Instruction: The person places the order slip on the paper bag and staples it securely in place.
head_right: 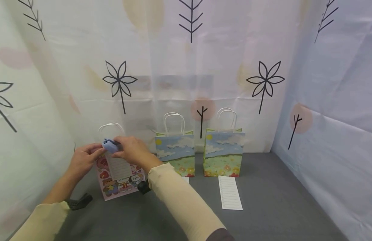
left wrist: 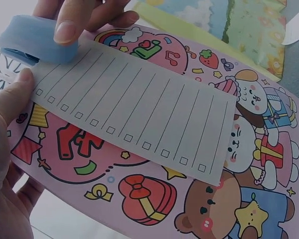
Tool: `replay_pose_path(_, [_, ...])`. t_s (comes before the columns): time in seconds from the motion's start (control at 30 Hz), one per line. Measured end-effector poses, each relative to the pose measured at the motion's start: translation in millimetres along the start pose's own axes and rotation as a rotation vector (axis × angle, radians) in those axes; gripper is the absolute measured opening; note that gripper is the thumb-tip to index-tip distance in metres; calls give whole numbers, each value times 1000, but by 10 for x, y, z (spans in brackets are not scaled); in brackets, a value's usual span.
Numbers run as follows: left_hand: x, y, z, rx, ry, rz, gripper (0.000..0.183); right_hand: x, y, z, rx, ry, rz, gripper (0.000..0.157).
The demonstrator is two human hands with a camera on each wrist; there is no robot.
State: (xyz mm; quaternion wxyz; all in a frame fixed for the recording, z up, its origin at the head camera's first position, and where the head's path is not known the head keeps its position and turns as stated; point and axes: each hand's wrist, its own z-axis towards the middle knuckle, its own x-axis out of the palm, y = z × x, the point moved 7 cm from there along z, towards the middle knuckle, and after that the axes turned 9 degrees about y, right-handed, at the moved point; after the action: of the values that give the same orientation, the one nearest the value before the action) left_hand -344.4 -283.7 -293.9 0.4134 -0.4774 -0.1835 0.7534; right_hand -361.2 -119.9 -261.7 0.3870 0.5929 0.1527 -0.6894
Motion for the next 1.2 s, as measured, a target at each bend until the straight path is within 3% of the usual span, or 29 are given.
replay_pose_path(0.37, [25,18,5,-5,-35,31,27,10,-3,-7,14,22,-13,53])
replay_pose_path(0.9, [43,-28,-11,39,30,-1,25,15,28,6,-18,48,-115,53])
replay_pose_path(1.2, [13,-46,-27,23,18,7,26,28,75,27,-19,106,-116,46])
